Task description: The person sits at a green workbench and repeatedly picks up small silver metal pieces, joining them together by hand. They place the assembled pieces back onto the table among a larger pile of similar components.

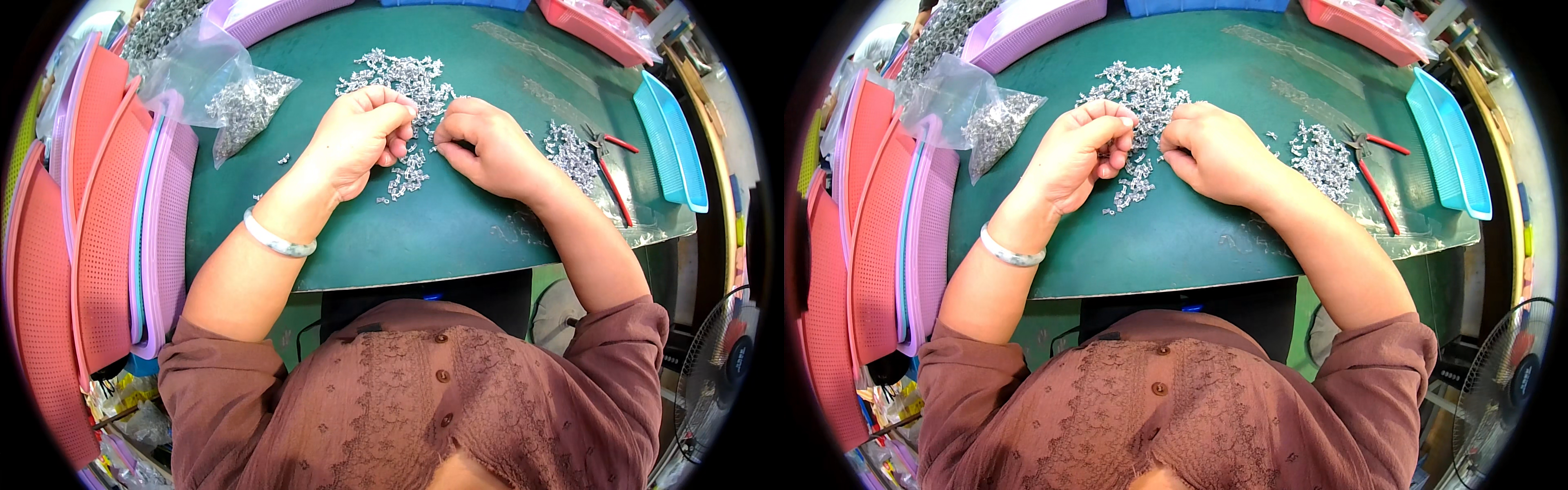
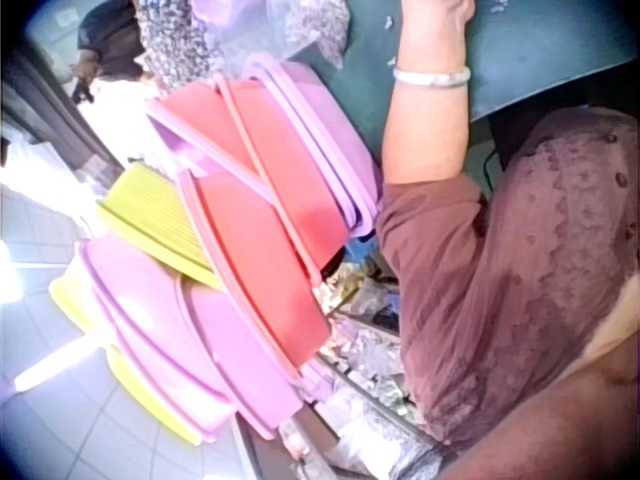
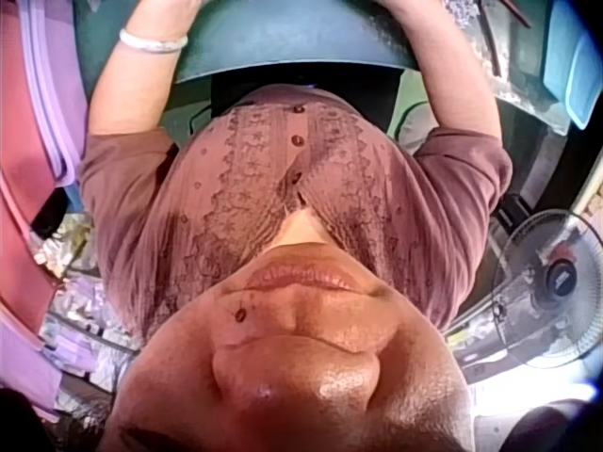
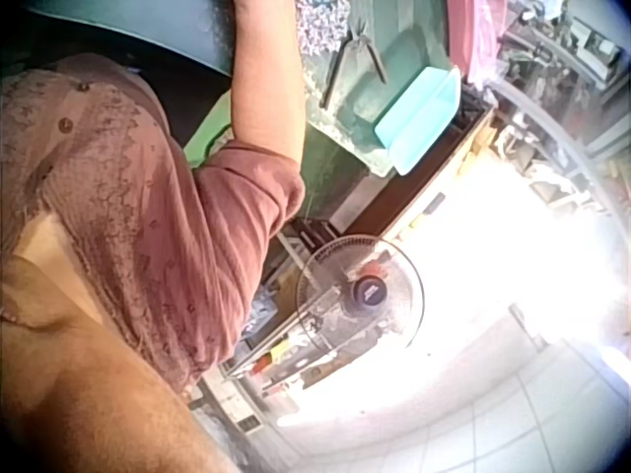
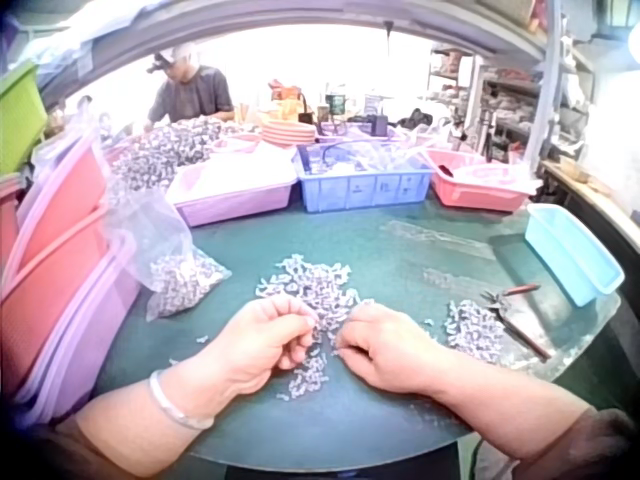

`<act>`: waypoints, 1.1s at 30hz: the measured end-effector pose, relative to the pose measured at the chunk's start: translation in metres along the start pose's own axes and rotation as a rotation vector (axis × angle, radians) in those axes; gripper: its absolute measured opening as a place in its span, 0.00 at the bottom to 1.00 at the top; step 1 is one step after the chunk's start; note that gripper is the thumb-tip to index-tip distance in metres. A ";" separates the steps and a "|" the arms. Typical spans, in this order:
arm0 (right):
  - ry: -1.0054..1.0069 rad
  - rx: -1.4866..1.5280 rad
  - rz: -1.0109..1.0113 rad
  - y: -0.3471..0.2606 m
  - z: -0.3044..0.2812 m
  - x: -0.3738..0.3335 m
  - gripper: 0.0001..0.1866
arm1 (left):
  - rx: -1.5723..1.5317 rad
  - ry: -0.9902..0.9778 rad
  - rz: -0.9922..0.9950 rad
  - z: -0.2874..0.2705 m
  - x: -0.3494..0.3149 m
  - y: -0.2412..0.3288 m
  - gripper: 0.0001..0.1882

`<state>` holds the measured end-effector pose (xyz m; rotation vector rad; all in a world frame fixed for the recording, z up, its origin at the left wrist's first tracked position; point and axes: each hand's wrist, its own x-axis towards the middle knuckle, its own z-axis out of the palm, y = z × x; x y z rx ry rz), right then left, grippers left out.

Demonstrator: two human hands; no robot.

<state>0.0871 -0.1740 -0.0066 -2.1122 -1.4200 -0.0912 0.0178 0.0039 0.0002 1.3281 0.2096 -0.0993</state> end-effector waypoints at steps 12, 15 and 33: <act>0.208 0.133 -0.106 -0.007 -0.013 -0.001 0.04 | 0.163 -0.136 -0.080 0.006 -0.008 0.003 0.06; 0.213 0.212 -0.076 -0.005 -0.013 -0.002 0.04 | 0.179 -0.129 -0.067 0.006 -0.007 0.003 0.06; -0.119 -0.128 0.010 0.009 -0.046 -0.010 0.03 | 0.186 -0.039 0.019 0.001 -0.005 0.007 0.07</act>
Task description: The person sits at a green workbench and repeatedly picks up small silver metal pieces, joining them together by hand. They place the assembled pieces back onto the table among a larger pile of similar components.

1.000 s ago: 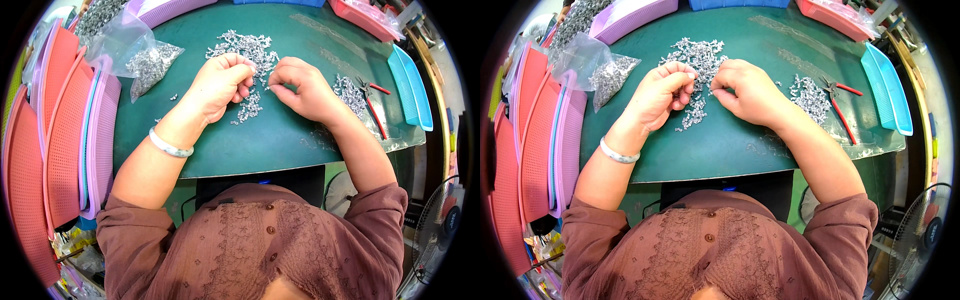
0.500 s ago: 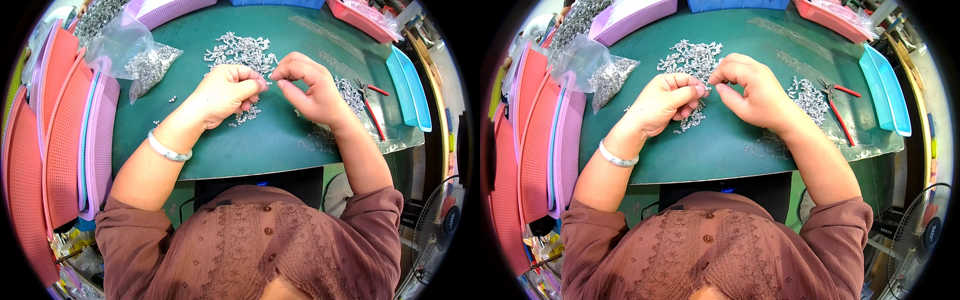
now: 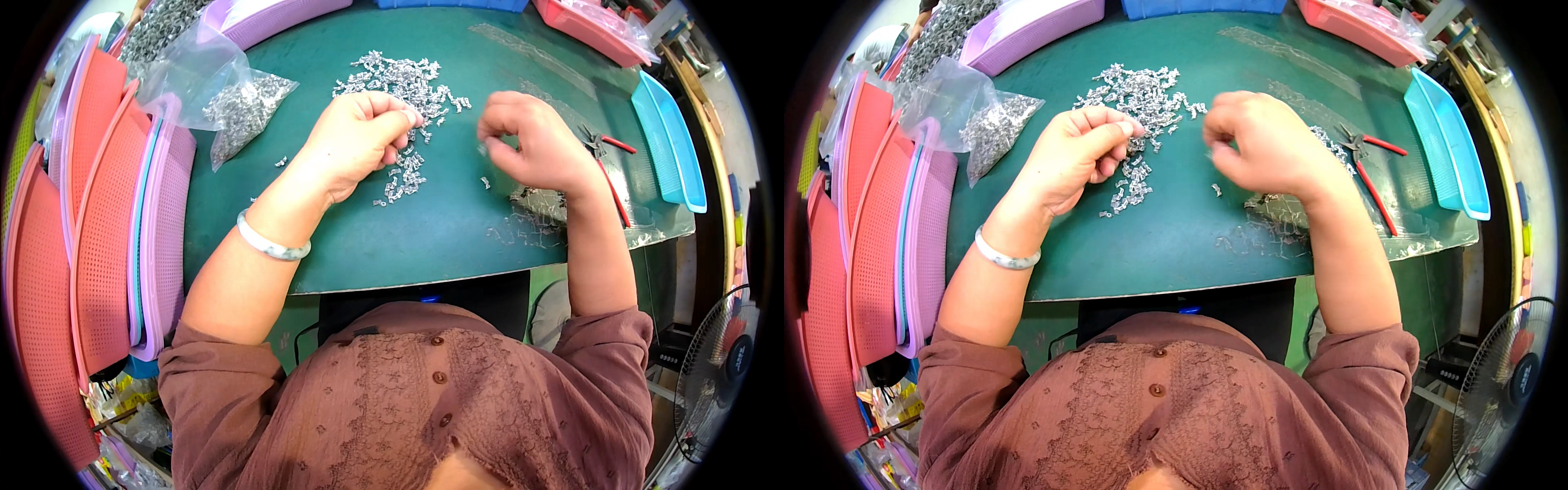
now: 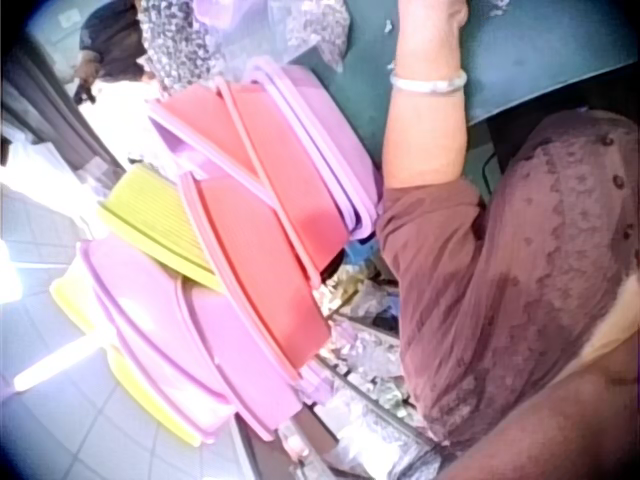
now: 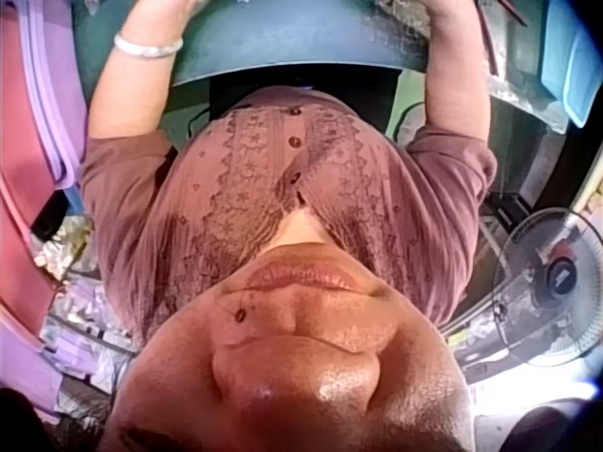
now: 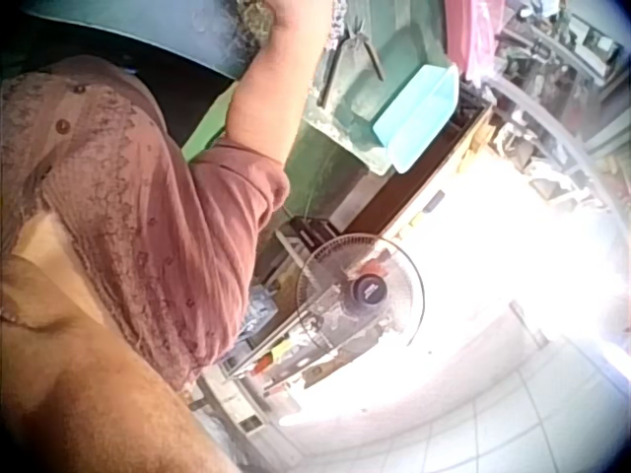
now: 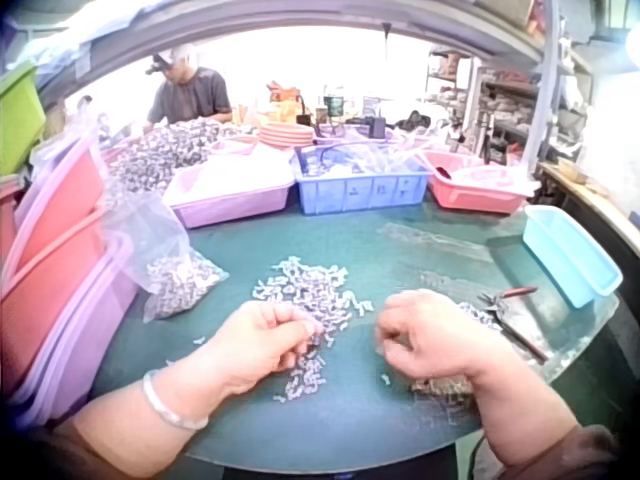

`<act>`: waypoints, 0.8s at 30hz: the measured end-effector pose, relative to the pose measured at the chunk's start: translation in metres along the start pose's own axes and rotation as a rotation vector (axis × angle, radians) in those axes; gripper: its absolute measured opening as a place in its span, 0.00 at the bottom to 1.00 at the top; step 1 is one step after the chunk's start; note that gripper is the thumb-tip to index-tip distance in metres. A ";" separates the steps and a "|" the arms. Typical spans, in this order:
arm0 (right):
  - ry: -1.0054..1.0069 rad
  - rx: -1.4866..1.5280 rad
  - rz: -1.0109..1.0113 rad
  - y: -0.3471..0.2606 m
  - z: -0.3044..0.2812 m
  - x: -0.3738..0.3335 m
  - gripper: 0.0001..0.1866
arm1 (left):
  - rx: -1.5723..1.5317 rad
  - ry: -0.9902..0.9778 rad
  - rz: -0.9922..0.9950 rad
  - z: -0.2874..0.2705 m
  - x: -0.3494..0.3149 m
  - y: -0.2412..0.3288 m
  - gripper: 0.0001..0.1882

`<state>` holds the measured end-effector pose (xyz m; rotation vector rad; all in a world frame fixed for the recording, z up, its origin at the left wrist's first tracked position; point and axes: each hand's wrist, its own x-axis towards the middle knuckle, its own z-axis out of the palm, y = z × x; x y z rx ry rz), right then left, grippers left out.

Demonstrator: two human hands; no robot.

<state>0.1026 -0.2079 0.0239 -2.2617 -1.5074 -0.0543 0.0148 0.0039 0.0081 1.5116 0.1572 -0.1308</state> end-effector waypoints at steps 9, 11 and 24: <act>0.137 0.041 -0.068 -0.012 0.038 0.020 0.05 | -0.018 0.056 -0.005 0.000 0.002 -0.001 0.06; 0.153 0.039 -0.047 -0.010 0.045 0.021 0.05 | -0.017 0.059 -0.005 -0.001 0.003 -0.002 0.06; 0.135 0.112 0.004 -0.011 0.045 0.023 0.05 | 0.033 0.085 -0.004 0.001 0.002 -0.002 0.05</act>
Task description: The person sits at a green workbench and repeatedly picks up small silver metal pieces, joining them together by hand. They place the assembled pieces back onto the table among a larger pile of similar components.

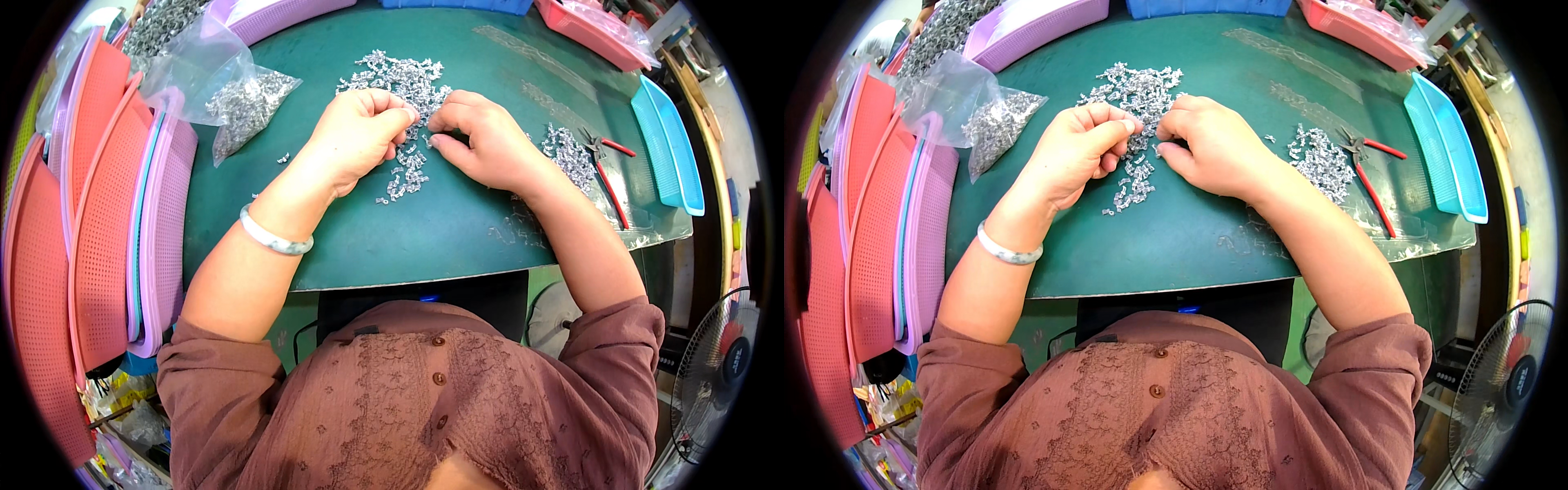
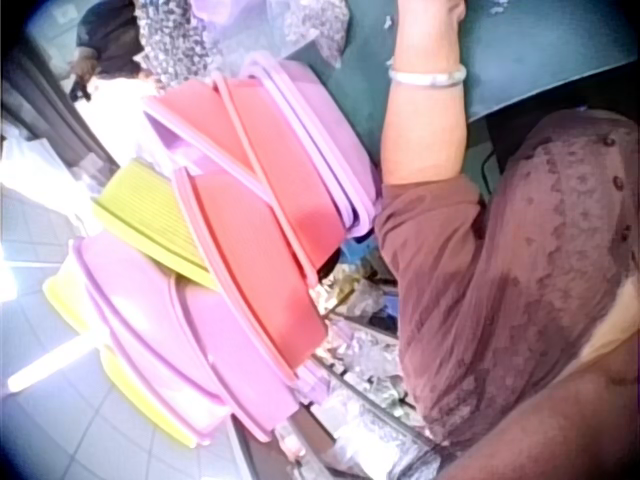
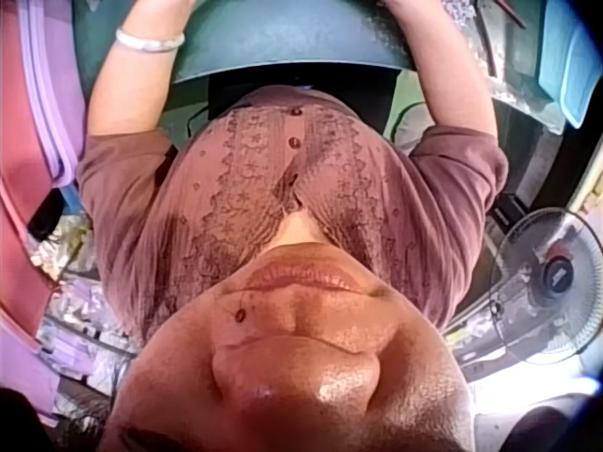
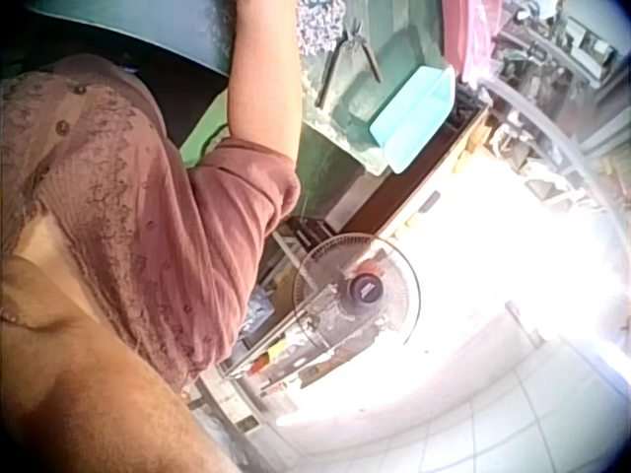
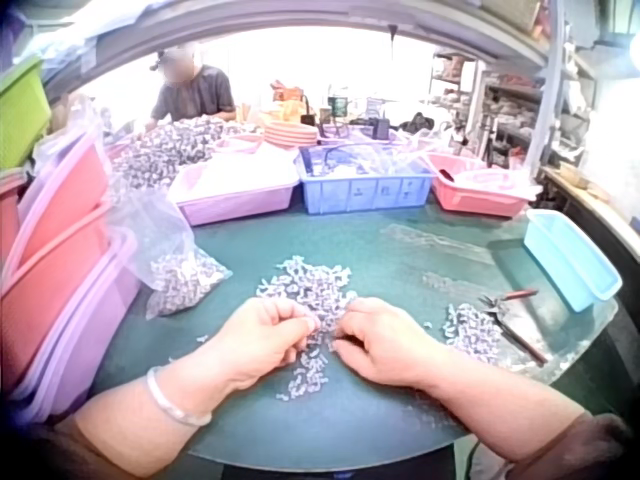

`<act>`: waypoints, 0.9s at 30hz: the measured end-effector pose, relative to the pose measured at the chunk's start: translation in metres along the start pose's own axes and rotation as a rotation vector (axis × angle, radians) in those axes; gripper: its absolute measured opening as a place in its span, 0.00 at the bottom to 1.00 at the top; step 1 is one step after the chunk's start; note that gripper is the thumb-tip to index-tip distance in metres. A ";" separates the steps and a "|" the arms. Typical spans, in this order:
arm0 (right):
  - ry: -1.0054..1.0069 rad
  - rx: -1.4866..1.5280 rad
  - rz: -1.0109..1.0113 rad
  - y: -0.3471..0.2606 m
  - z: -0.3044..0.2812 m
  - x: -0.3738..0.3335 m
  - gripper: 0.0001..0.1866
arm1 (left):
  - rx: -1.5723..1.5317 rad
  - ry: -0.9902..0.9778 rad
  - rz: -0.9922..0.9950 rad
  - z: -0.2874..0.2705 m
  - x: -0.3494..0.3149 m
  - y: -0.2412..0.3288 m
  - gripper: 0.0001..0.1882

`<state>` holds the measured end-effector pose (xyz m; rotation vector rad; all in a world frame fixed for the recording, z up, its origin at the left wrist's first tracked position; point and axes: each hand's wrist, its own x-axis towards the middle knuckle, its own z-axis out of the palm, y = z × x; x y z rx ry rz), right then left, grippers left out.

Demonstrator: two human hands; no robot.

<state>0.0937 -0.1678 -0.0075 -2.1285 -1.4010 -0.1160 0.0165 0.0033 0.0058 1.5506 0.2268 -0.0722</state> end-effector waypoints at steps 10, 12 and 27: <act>-0.016 0.004 -0.038 0.002 -0.001 0.000 0.03 | 0.028 -0.024 0.012 0.000 0.001 -0.001 0.05; -0.019 0.032 0.001 0.000 -0.003 0.000 0.03 | 0.026 -0.027 0.014 0.000 0.002 -0.003 0.04; 0.106 0.067 -0.082 0.001 -0.006 -0.006 0.03 | 0.111 -0.059 0.005 0.002 0.000 -0.004 0.05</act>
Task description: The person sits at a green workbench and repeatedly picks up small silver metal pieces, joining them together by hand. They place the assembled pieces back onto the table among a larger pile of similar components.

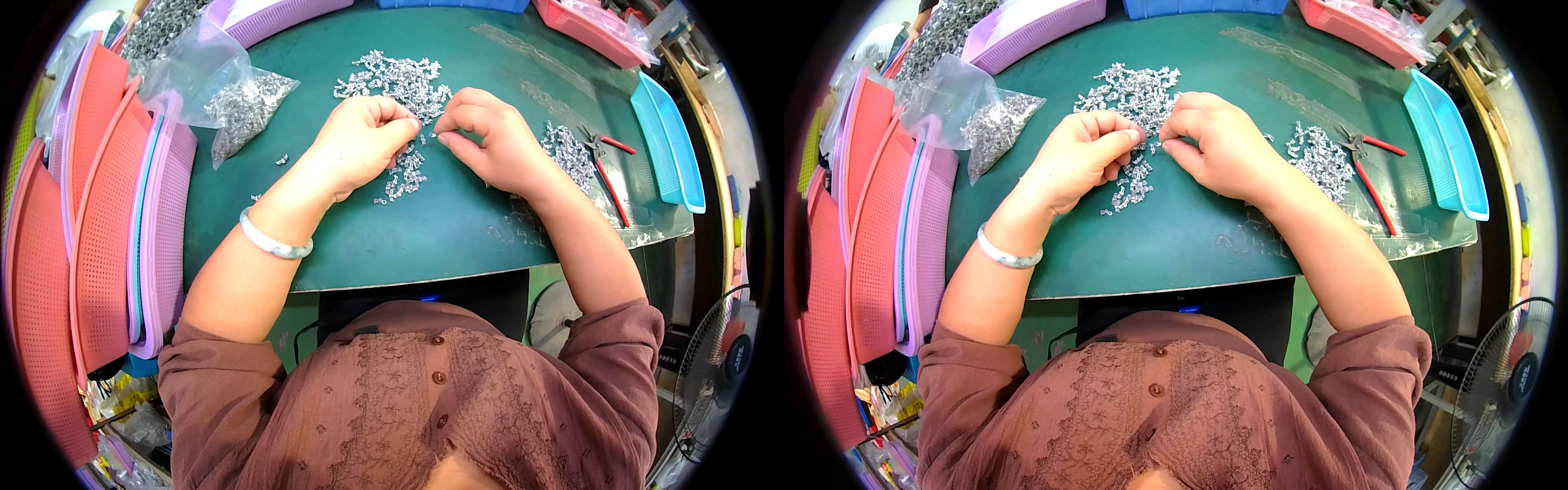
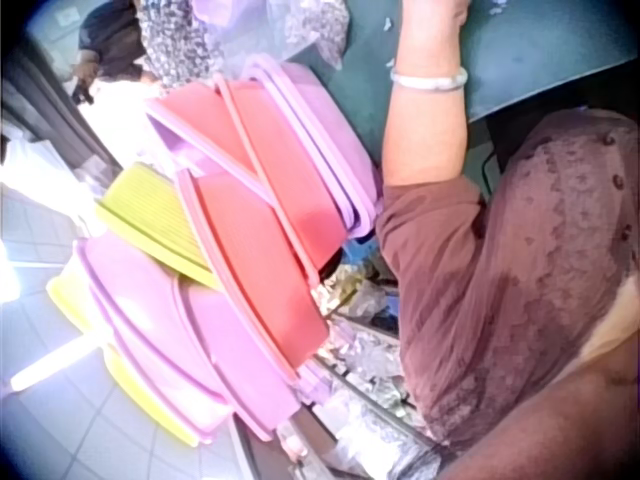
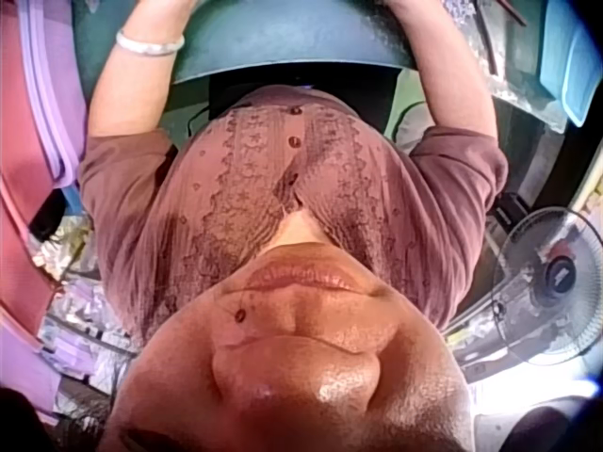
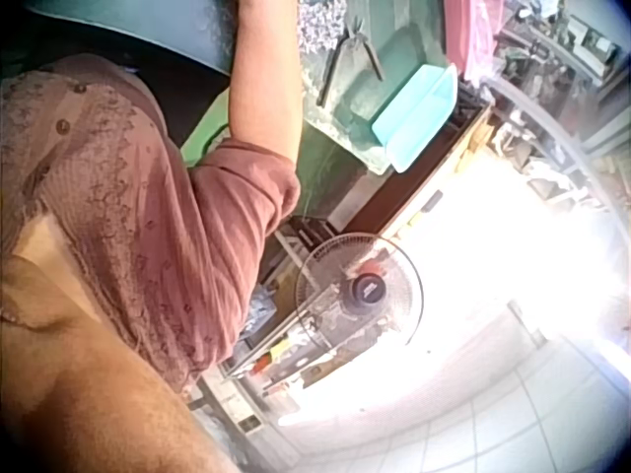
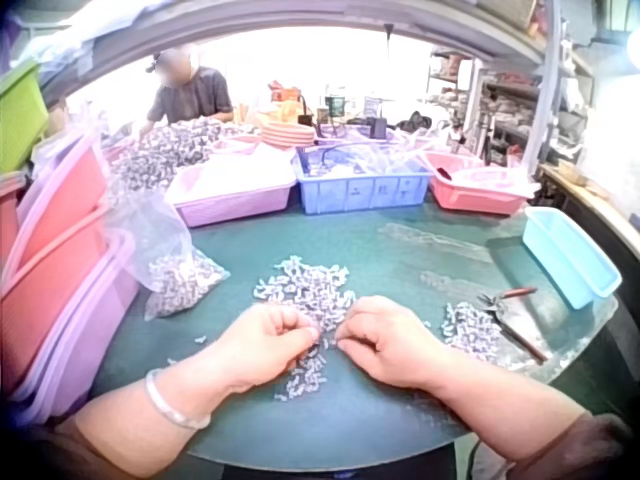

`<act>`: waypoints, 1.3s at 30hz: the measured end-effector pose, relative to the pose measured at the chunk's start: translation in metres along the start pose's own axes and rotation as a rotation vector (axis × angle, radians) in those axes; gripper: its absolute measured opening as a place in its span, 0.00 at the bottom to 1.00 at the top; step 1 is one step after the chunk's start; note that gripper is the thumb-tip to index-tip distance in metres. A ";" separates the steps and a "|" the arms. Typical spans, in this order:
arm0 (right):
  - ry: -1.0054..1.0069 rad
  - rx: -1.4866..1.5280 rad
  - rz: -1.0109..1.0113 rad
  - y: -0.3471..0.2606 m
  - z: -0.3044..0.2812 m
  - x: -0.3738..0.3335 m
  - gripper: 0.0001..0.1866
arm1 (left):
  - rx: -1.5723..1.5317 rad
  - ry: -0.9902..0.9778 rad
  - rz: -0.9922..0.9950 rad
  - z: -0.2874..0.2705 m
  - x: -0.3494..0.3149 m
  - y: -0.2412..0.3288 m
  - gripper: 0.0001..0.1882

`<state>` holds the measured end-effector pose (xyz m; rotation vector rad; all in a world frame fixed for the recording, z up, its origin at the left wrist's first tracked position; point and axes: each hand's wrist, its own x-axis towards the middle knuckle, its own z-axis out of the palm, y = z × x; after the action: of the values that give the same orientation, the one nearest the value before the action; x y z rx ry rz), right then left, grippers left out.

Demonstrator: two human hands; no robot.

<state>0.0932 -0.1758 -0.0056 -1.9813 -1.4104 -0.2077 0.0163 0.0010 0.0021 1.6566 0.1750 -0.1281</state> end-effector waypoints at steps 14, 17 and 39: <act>0.103 0.140 0.008 -0.010 -0.008 -0.002 0.06 | -0.038 -0.116 0.030 0.003 -0.006 0.004 0.07; 0.060 0.185 0.064 -0.009 -0.010 -0.003 0.06 | -0.048 -0.112 0.047 0.003 -0.006 0.003 0.06; -0.100 0.097 0.023 -0.006 -0.022 -0.005 0.04 | -0.031 -0.082 0.070 0.001 -0.004 0.001 0.06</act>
<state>0.0918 -0.1918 0.0112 -1.9504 -1.4318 -0.0290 0.0128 -0.0001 0.0041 1.6214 0.0561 -0.1391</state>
